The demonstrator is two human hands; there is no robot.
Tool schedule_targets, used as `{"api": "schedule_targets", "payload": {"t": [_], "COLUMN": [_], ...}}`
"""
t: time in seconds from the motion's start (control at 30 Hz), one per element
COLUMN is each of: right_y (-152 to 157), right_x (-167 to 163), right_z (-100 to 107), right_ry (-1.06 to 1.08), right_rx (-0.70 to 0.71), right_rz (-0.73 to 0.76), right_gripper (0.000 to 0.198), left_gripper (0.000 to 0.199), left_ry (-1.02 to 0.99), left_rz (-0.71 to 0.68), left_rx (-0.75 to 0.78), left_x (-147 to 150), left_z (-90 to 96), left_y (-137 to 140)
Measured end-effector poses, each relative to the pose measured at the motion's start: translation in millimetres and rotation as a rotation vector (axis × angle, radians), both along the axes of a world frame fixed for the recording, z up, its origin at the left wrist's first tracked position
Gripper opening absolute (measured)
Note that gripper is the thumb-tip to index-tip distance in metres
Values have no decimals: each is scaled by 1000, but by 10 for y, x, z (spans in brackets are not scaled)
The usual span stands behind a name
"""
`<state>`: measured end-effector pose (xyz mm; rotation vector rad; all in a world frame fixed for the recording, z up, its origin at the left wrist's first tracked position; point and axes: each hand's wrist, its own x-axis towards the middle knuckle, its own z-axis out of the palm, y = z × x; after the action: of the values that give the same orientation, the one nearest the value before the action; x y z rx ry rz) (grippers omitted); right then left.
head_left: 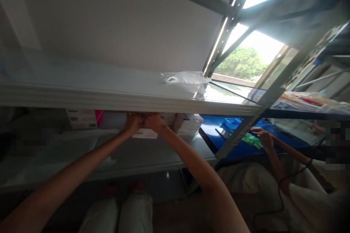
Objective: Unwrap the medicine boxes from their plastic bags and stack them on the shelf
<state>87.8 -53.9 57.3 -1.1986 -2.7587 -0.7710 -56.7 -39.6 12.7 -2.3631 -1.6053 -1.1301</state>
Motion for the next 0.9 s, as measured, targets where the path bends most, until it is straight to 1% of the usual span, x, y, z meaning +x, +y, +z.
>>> {"api": "schedule_targets", "payload": {"t": [0.07,0.17,0.23,0.3,0.37,0.4,0.47,0.57,0.67,0.73,0.83,0.87,0.9], "right_y": [-107,-296,-388,-435,-447,-444,-433,-430,-469,-513,-568,-574,-572], "right_x": [-159,-305,-337,-315,-242,-192,-78,69,121,89,-21,-59,-91], "right_z": [-202,-525,-677,-754,-774,-772,-767,-789,-844,-872,-873,-866,-858], "right_ry": [-19,45,146,258,344,379,458,611,727,764,757,744,734], "right_rx": [-43,-122,-168,-220,-280,-307,-340,-341,-329,-304,-244,-231,-224], "right_rz": [32,20,-37,-91,-117,-134,-201,-355,-461,-455,-355,-325,-307], "right_gripper": [24,25,25,28,34,34,27,21,23,22,21,20,18], "left_gripper": [16,13,15,16,15,15,13,12,13,22,44,45,42], "left_ry": [98,118,107,111,113,101,35,-77,-119,-125,-95,-70,-42], "left_rz": [24,25,24,24,23,19,11,-9,-76,-126,-151,-145,-137], "left_rx": [-15,-66,-95,-105,-102,-98,-82,-84,-153,-191,-215,-216,-213], "left_x": [-140,-322,-411,-486,-557,-593,-668,-771,-819,-797,-696,-658,-627], "left_z": [-216,-534,-685,-765,-787,-784,-771,-780,-823,-832,-763,-720,-673], "left_y": [-165,-390,-497,-564,-597,-603,-600,-583,-573,-576,-579,-576,-571]}}
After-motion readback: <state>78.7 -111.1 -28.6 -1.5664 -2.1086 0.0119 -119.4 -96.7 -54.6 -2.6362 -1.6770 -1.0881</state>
